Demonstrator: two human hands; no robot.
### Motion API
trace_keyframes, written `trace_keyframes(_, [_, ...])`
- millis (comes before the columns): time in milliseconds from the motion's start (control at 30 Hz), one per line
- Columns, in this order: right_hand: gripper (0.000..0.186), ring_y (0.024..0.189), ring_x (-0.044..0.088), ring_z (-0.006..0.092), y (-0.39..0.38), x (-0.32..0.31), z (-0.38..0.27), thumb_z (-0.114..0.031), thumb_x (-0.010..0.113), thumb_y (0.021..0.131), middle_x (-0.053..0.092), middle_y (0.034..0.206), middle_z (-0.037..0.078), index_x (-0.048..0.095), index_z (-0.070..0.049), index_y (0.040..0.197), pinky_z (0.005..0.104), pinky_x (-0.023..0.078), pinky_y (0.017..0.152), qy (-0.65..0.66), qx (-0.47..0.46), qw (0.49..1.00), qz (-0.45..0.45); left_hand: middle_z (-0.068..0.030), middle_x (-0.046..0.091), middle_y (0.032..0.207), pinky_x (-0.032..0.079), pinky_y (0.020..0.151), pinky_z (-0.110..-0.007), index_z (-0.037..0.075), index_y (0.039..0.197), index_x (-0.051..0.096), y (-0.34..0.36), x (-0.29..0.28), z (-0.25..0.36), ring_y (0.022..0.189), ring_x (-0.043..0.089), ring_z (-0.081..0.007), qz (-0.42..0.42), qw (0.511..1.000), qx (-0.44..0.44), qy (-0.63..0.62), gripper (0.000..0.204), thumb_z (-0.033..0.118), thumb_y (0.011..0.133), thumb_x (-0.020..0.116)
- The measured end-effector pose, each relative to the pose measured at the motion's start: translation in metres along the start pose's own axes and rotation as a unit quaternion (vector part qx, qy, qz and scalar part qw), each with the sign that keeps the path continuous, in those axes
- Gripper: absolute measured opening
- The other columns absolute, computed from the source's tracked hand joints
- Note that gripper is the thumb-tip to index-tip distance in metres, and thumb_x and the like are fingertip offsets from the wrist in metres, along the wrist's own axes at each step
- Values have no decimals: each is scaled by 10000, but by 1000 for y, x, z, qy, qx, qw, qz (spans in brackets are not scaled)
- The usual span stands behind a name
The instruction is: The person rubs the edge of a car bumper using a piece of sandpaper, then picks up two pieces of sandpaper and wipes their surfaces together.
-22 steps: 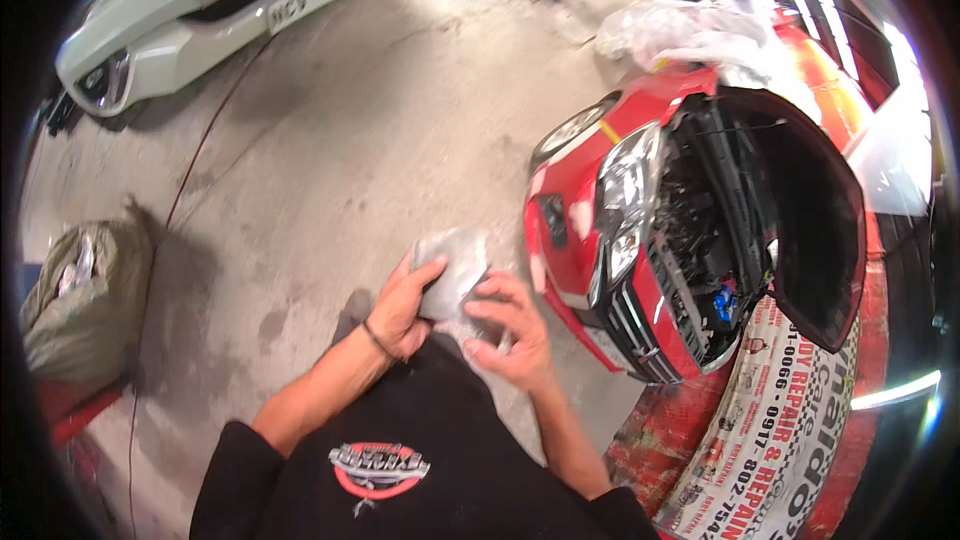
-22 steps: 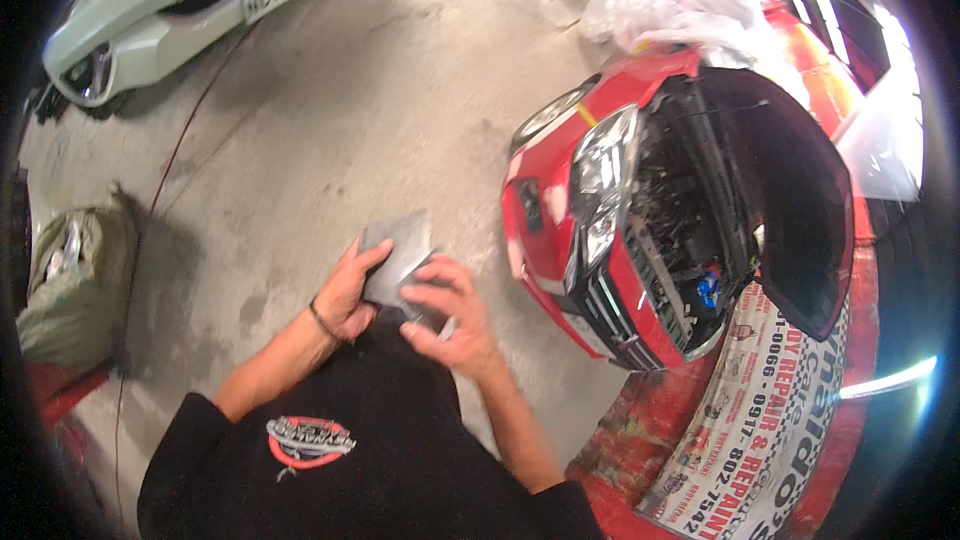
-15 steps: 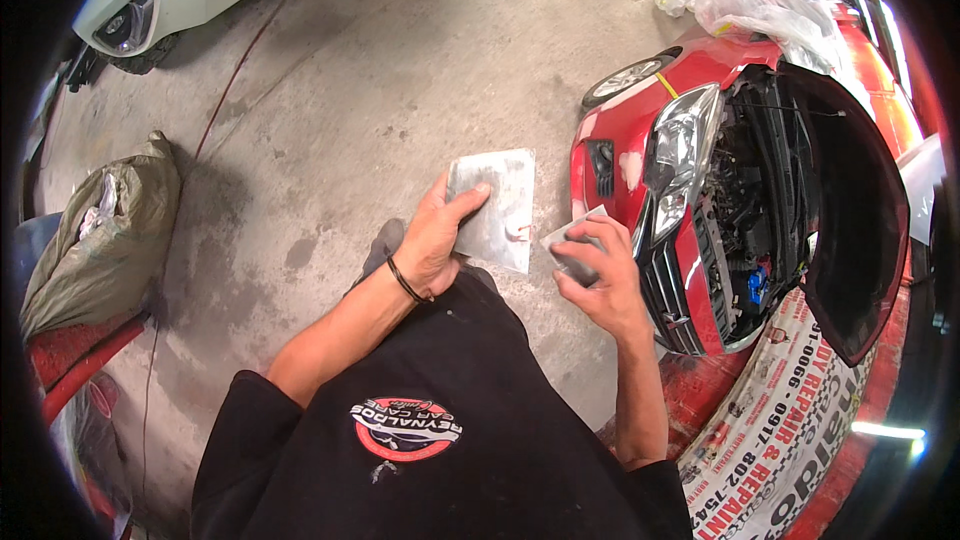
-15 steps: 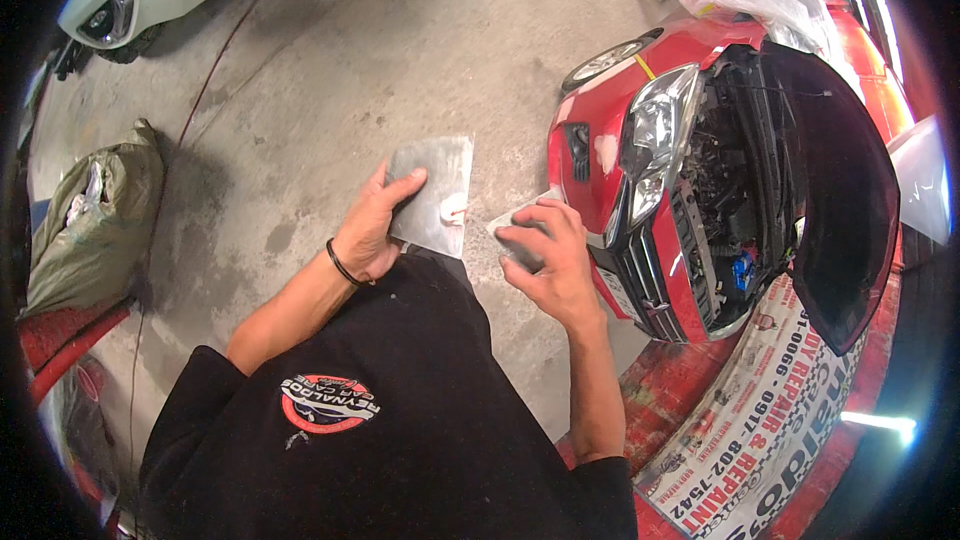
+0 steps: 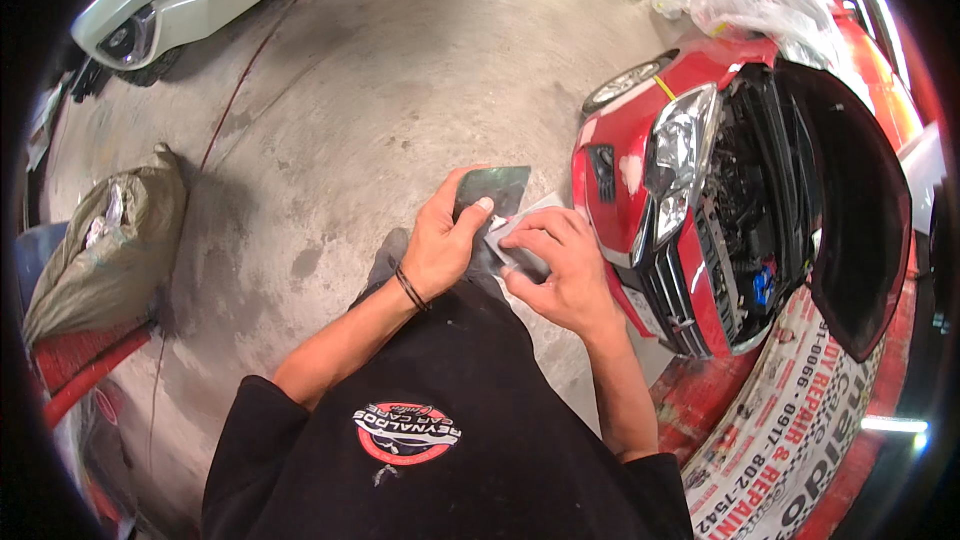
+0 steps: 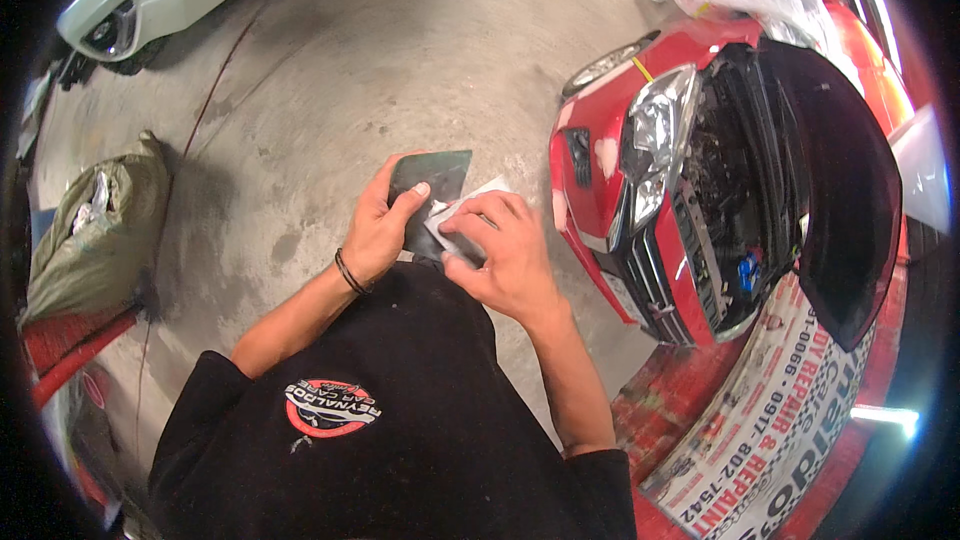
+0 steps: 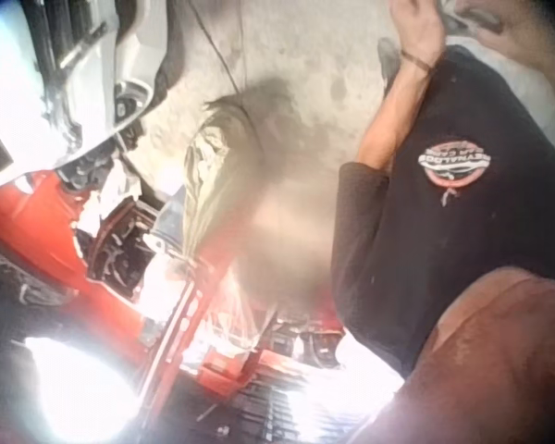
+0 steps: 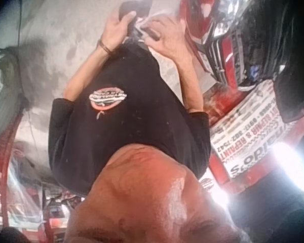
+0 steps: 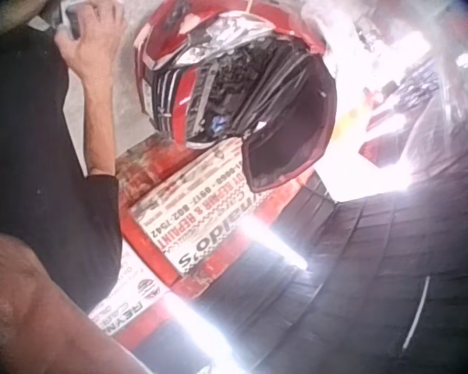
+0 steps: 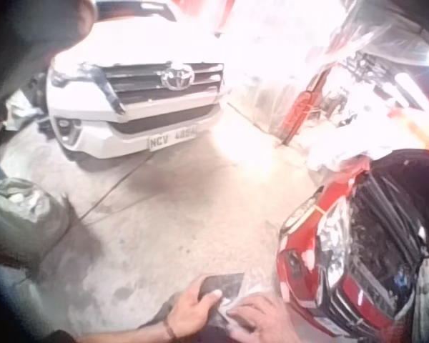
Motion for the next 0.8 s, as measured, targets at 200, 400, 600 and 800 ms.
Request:
trace_keyframes(200, [307,1130,608,283,-27,2,6,-187,806,725,684,1103,20,764,-140,1026,442,465,999,23,61,996,58,-56,696,1136,512,940,-297,12,1323,594,8,21,-3,1032,627,-119,-43,999,-4,-3,299,100,1038,586])
trace_keyframes(400, [454,1241,566,312,-104,-13,14,-117,897,665,656,1159,59,779,-125,1103,454,443,1080,166,106,966,169,-74,703,1172,591,903,-369,78,1309,573,-6,69,-49,1057,701,-192,-46,976,-146,-155,296,153,1029,630])
trace_keyframes(600, [589,1291,515,336,-225,-19,24,-234,965,643,608,1249,49,755,-151,1188,489,412,1117,174,162,916,323,-112,676,1246,606,933,-442,99,1378,522,-76,168,-95,1111,704,-249,-148,906,-356,-176,340,200,1057,572])
trace_keyframes(800, [484,1264,539,335,-393,-39,45,-213,917,699,613,1231,54,766,-176,1157,487,422,1103,90,239,886,386,-99,668,1250,595,963,-439,87,1389,522,-152,270,-150,1136,691,-248,-232,896,-373,-64,359,150,1043,595])
Point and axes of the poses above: each hand's wrist, its own y-axis towards the middle knuckle, its own x-axis out of the palm, z = x × y, the point moved 8 cm from there along y, towards the middle knuckle
